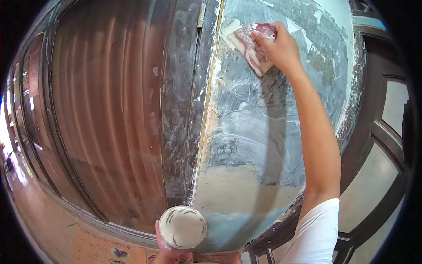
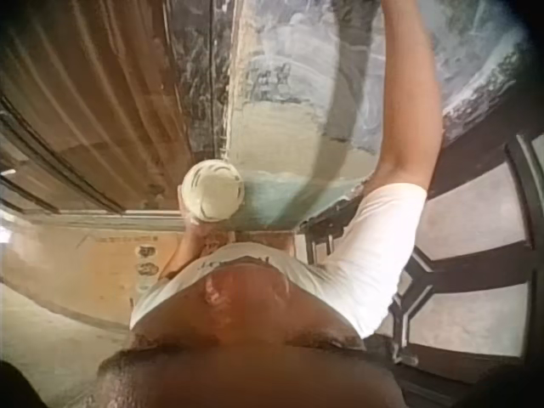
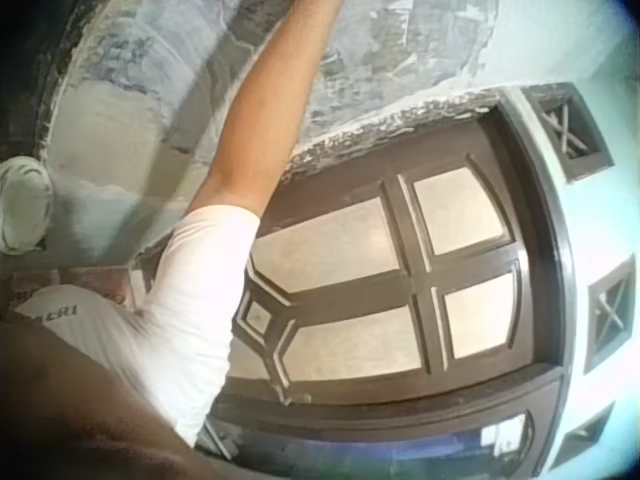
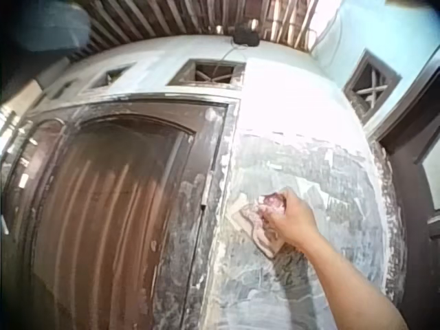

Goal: The person applies a white substance from a container onto a wall using a putty knife, spreading it across a previously treated circular patch.

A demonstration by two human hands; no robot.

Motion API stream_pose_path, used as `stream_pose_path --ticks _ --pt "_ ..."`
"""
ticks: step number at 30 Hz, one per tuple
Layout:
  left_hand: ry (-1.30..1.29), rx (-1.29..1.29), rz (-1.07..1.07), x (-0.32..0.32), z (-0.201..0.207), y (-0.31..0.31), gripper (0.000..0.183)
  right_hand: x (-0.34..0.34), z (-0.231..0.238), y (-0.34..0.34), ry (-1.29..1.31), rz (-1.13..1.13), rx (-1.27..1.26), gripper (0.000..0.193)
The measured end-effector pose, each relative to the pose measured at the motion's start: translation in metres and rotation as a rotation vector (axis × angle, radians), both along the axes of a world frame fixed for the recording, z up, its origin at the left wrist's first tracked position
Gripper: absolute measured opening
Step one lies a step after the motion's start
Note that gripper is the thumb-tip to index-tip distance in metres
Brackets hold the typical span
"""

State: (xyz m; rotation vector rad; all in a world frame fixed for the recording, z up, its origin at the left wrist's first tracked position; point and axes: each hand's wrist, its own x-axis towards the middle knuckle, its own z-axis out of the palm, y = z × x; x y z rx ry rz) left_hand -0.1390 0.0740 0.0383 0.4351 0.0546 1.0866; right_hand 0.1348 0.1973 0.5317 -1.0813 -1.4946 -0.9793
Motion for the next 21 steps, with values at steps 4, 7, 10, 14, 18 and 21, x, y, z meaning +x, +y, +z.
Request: stream_pose_path --ticks 4,7,10,14,18,21 --pt "0.015 -0.022 0.005 0.000 -0.003 0.002 0.088 0.015 0.012 -0.016 0.191 0.045 0.231 0.059" --pt "-0.017 -0.002 -0.020 -0.002 -0.002 -0.002 0.087 0.011 0.010 -0.015 0.091 0.041 0.218 0.057" --pt "0.003 0.001 -0.017 -0.003 0.003 -0.003 0.087 -0.005 -0.001 -0.015 -0.008 -0.015 0.110 0.058" --pt "0.054 0.073 -0.033 0.000 0.008 -0.006 0.089 0.014 0.004 -0.016 0.104 -0.102 0.247 0.058" --pt "0.010 0.022 -0.028 -0.001 0.007 -0.007 0.089 0.011 -0.003 -0.014 -0.010 0.020 0.130 0.055" --pt "0.081 0.029 0.034 -0.002 -0.008 -0.004 0.088 -0.005 -0.011 -0.014 -0.043 -0.021 0.025 0.055"
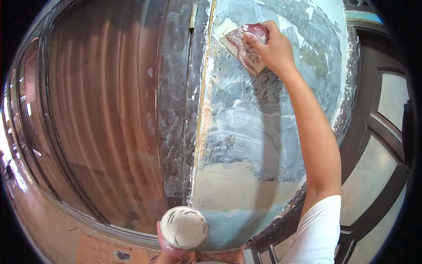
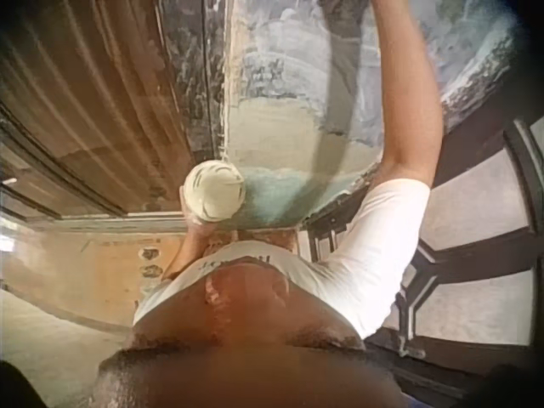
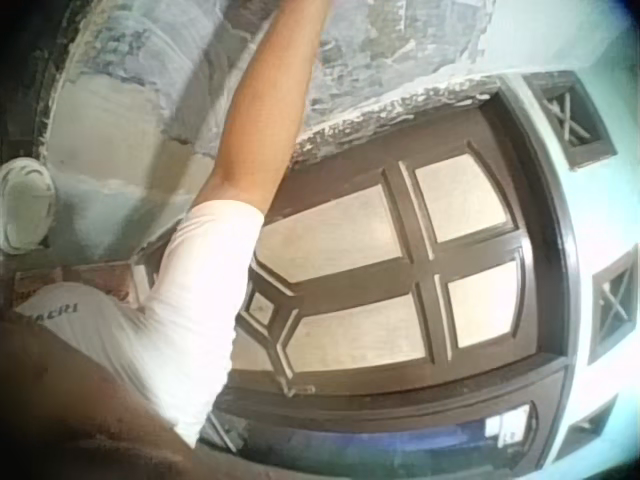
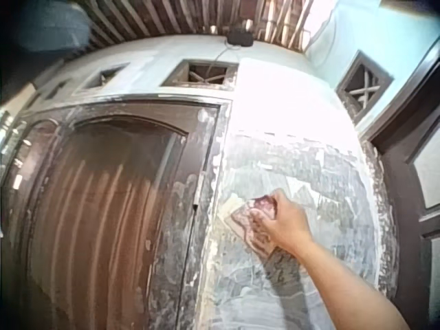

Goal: The person applies a white substance from a container onto a wall using a putty knife, spreading it across a previously treated circular patch.

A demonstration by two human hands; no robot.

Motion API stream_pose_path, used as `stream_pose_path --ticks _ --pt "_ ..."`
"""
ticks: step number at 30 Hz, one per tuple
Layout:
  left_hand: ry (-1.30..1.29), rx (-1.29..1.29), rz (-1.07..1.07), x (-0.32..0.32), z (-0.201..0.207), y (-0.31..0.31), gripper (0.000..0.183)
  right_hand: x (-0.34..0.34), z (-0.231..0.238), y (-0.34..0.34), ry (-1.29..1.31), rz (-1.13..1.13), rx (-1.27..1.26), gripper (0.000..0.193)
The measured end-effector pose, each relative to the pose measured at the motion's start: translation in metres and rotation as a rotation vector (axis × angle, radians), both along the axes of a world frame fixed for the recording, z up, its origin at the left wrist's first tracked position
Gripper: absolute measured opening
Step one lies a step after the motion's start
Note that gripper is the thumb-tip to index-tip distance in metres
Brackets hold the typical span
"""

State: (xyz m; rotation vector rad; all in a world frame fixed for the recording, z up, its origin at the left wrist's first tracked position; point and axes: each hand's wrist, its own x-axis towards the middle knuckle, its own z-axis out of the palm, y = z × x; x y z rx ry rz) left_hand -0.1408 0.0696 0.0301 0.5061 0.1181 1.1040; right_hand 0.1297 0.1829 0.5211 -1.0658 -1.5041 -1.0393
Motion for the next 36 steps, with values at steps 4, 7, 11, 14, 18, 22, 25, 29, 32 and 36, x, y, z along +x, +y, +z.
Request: stream_pose_path --ticks 4,7,11,14,18,22,25,29,32,36 --pt "0.006 -0.024 0.000 0.004 0.008 -0.005 0.087 0.008 0.019 0.000 0.124 0.022 0.172 0.055" --pt "0.057 -0.003 -0.018 0.005 0.018 -0.008 0.087 0.006 0.022 0.000 0.201 0.122 0.241 0.056" --pt "0.022 0.030 -0.010 0.005 0.017 -0.007 0.087 -0.012 0.013 0.005 -0.013 -0.003 0.068 0.056" --pt "-0.034 0.005 -0.035 0.006 0.013 -0.006 0.087 -0.008 0.021 0.002 0.162 -0.060 0.267 0.054" --pt "-0.227 -0.032 -0.112 0.005 0.015 -0.010 0.086 -0.001 0.025 -0.006 0.206 0.180 0.197 0.053" --pt "-0.084 -0.021 -0.053 0.002 0.003 -0.005 0.088 -0.015 0.013 0.000 0.008 -0.035 -0.029 0.059" --pt "-0.059 -0.021 -0.063 0.006 0.008 -0.008 0.088 0.009 0.024 0.001 0.151 -0.026 0.088 0.057" --pt "-0.410 -0.142 -0.213 0.006 0.011 -0.009 0.087 0.029 0.034 -0.002 0.228 0.176 0.086 0.055" --pt "-0.034 -0.042 -0.043 0.005 0.017 -0.010 0.087 -0.003 0.016 -0.003 0.042 0.127 -0.035 0.054" --pt "0.001 -0.042 -0.022 0.009 0.005 -0.007 0.086 0.001 0.026 -0.005 0.027 -0.022 0.052 0.051"
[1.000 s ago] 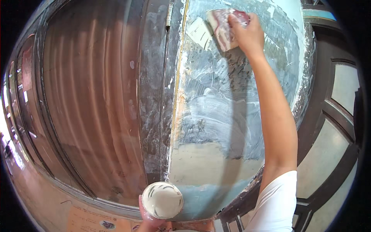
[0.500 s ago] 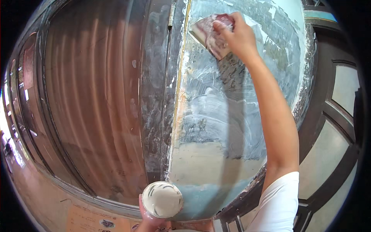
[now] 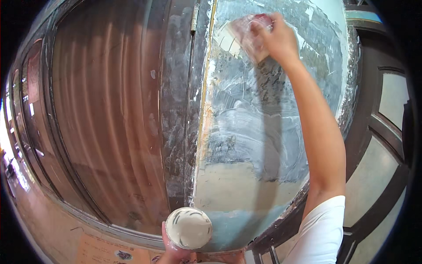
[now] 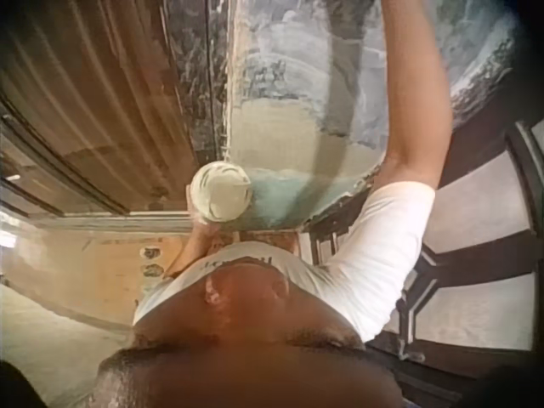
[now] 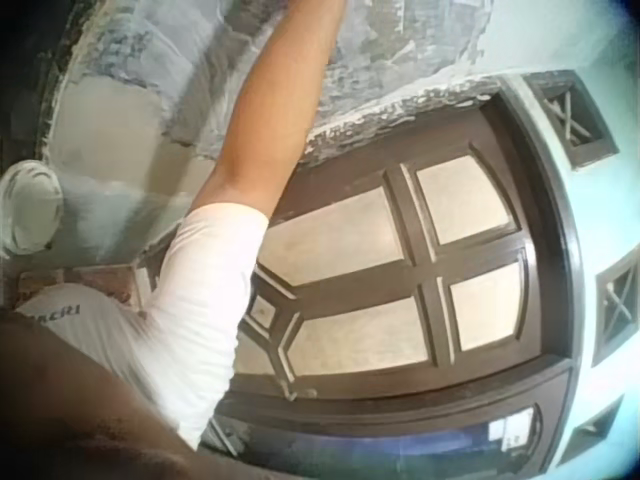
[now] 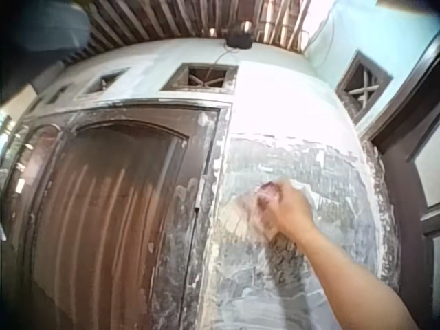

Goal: The person applies a white substance from a container onto a wall using a putty knife, spreading it across a previously treated circular patch.

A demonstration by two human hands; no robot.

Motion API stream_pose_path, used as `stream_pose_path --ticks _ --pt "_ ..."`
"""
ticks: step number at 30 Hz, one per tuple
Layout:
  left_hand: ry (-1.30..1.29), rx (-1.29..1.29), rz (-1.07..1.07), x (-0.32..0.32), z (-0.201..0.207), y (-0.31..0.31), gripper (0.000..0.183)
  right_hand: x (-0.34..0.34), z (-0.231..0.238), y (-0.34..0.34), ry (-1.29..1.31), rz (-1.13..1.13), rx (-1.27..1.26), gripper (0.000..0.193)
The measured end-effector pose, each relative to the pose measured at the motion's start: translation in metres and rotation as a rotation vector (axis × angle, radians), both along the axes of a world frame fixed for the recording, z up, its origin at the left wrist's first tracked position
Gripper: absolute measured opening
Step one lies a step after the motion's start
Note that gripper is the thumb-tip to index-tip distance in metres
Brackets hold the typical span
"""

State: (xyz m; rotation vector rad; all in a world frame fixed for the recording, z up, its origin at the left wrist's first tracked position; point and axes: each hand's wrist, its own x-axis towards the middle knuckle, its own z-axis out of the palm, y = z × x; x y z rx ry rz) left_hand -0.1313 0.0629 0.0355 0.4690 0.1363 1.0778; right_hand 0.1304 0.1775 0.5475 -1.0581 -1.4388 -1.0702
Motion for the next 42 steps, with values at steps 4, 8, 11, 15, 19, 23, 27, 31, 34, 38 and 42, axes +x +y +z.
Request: stream_pose_path --ticks 4,8,11,15,19,23,27,31,34,38,42 --pt "0.024 -0.009 0.024 -0.002 -0.003 0.001 0.085 0.006 0.009 -0.005 0.021 0.088 0.090 0.050" --pt "-0.006 -0.063 -0.004 -0.001 -0.003 0.005 0.086 -0.010 -0.003 0.000 -0.087 0.133 -0.106 0.048" --pt "-0.010 -0.005 -0.019 0.002 0.002 0.000 0.087 -0.015 -0.002 0.000 -0.152 0.051 -0.076 0.049" --pt "0.073 0.054 0.039 0.002 0.006 0.000 0.088 -0.026 0.003 -0.008 0.042 0.052 0.059 0.047" --pt "-0.055 0.016 -0.026 0.003 0.013 -0.002 0.088 -0.031 -0.002 -0.004 -0.073 0.141 -0.057 0.040" --pt "0.008 -0.001 0.029 0.002 -0.002 0.004 0.088 -0.036 0.000 -0.011 0.241 0.128 0.087 0.037" --pt "-0.085 -0.003 -0.075 0.000 -0.005 0.002 0.088 -0.016 0.003 0.003 -0.080 0.185 0.061 0.048" --pt "0.047 0.059 -0.007 0.004 0.003 0.002 0.087 -0.005 0.007 0.004 0.034 0.027 0.086 0.050" --pt "-0.060 -0.021 0.011 0.003 -0.009 0.005 0.086 -0.005 0.003 -0.007 0.089 0.321 0.063 0.046" --pt "-0.051 -0.030 -0.001 0.001 -0.006 0.006 0.085 -0.010 -0.016 -0.006 -0.062 0.156 -0.102 0.046" --pt "-0.083 -0.070 -0.078 0.001 -0.005 0.006 0.085 0.005 -0.010 -0.002 0.102 -0.028 0.155 0.053"
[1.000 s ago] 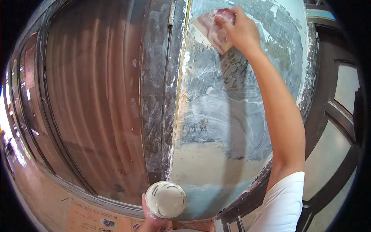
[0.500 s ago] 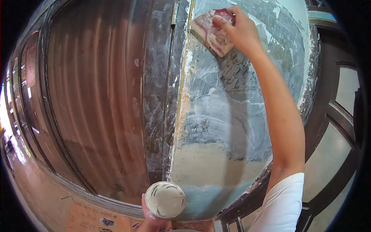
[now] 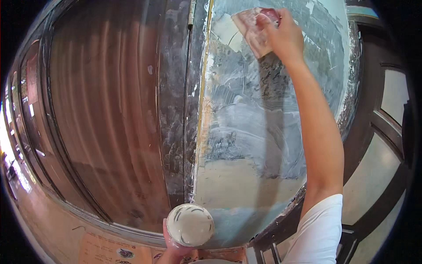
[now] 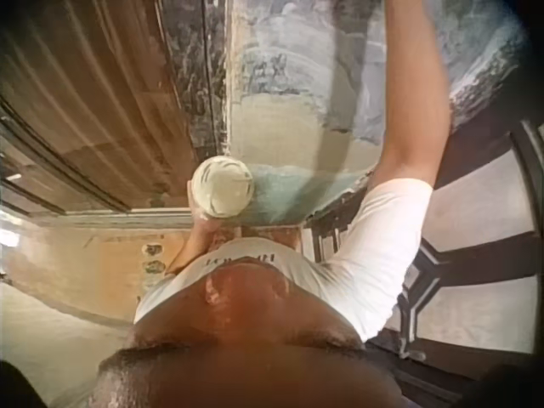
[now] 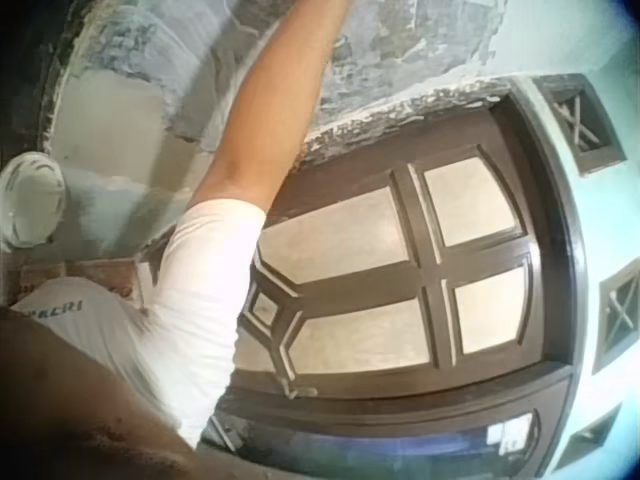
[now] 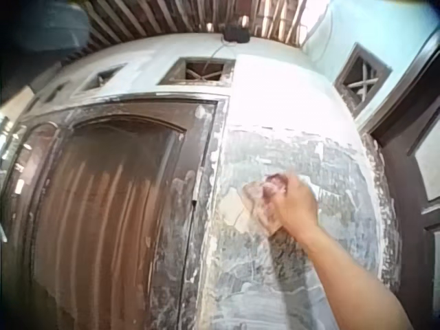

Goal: The person applies a white substance from a container onto a wall using a putty knife, spreading it across a previously treated circular patch.

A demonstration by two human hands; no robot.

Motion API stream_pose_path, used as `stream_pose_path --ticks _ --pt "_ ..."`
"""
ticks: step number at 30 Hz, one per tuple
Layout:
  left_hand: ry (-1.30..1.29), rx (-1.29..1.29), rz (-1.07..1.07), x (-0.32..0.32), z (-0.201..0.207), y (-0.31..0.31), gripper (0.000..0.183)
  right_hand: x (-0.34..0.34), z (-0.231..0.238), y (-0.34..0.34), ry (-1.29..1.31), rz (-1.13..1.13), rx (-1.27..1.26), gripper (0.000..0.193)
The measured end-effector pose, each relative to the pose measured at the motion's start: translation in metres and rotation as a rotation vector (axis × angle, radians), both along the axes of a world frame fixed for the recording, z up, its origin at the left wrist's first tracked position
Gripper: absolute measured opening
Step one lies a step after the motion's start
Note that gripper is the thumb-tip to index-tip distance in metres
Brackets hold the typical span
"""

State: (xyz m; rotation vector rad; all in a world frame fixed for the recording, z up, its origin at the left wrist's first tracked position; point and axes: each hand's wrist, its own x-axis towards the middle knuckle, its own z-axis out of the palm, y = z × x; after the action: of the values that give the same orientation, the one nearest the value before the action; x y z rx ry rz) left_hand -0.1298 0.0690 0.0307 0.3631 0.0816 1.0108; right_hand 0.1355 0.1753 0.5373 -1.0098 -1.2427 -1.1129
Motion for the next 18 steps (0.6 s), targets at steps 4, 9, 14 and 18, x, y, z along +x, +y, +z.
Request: stream_pose_path --ticks 4,9,14,18 --pt "0.042 0.024 0.068 0.003 -0.008 0.003 0.086 0.017 0.010 -0.009 -0.040 0.173 -0.032 0.049" --pt "0.077 0.058 0.065 0.004 0.000 0.000 0.084 0.017 -0.001 -0.006 -0.145 -0.055 -0.204 0.048" --pt "0.018 0.030 0.044 0.003 0.007 -0.005 0.086 0.024 0.000 -0.012 -0.032 0.118 -0.022 0.049" --pt "0.151 0.068 0.096 0.004 0.005 -0.004 0.087 0.011 0.004 -0.005 -0.035 -0.007 -0.054 0.051"
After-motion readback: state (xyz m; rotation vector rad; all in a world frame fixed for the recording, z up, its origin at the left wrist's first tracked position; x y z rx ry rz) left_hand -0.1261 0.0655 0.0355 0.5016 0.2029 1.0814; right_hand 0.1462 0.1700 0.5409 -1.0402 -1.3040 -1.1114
